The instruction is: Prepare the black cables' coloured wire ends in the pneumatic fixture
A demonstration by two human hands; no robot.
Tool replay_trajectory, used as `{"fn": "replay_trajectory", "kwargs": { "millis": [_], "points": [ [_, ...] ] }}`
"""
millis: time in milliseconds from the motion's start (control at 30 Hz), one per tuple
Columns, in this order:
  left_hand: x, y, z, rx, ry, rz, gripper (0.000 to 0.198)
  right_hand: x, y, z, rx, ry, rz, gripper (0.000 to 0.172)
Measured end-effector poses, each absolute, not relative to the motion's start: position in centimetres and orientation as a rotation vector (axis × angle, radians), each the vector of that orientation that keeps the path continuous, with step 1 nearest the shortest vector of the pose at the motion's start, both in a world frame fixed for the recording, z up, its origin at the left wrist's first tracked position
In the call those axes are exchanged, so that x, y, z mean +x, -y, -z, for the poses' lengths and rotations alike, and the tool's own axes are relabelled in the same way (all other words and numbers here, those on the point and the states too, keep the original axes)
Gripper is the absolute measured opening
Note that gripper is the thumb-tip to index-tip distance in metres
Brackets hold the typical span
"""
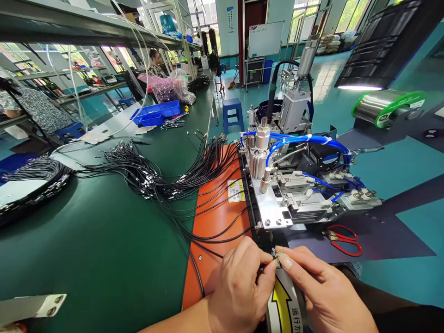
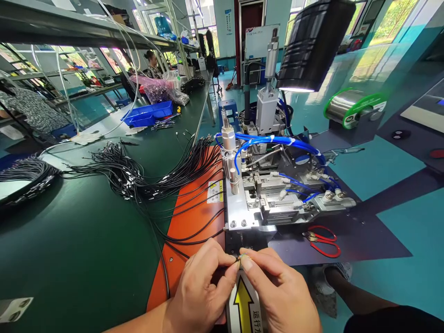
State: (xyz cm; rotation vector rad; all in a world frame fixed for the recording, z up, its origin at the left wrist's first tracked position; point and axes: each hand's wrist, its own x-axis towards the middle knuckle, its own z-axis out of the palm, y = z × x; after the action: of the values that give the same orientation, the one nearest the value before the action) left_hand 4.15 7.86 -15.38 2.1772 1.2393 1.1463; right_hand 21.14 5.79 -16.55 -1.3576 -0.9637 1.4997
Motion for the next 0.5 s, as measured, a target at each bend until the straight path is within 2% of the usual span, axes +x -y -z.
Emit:
{"fn": "replay_trajectory", "kwargs": {
  "millis": [133, 200, 300, 400, 500],
  "points": [
    [4.2, -7.8, 15.6, 2.18, -1.214, -1.155, 0.006, 21.5, -6.0, 16.5, -1.337, 0.938, -1.584, 0.037],
    [4.2, -7.8, 15.7, 2.184, -1.22, -1.163, 0.006, 21.6, -5.7, 16.4, -1.444, 1.117, -1.483, 0.037],
    [4.2, -7.8, 16.0, 2.192, -1.235, -1.148, 0.006, 21.0, -5.0, 16.2, -1.588, 1.375, -1.005, 0.032],
    [4.1, -7.8, 16.2, 2.217, -1.198, -1.124, 0.007, 20.5, -4.8, 15.9, -1.498, 1.62, -0.502, 0.026],
    [4.0, -7.9, 16.2, 2.262, -1.149, -1.127, 0.009, 21.0, -5.5, 15.5, -1.465, 1.801, -0.398, 0.024]
  ]
}}
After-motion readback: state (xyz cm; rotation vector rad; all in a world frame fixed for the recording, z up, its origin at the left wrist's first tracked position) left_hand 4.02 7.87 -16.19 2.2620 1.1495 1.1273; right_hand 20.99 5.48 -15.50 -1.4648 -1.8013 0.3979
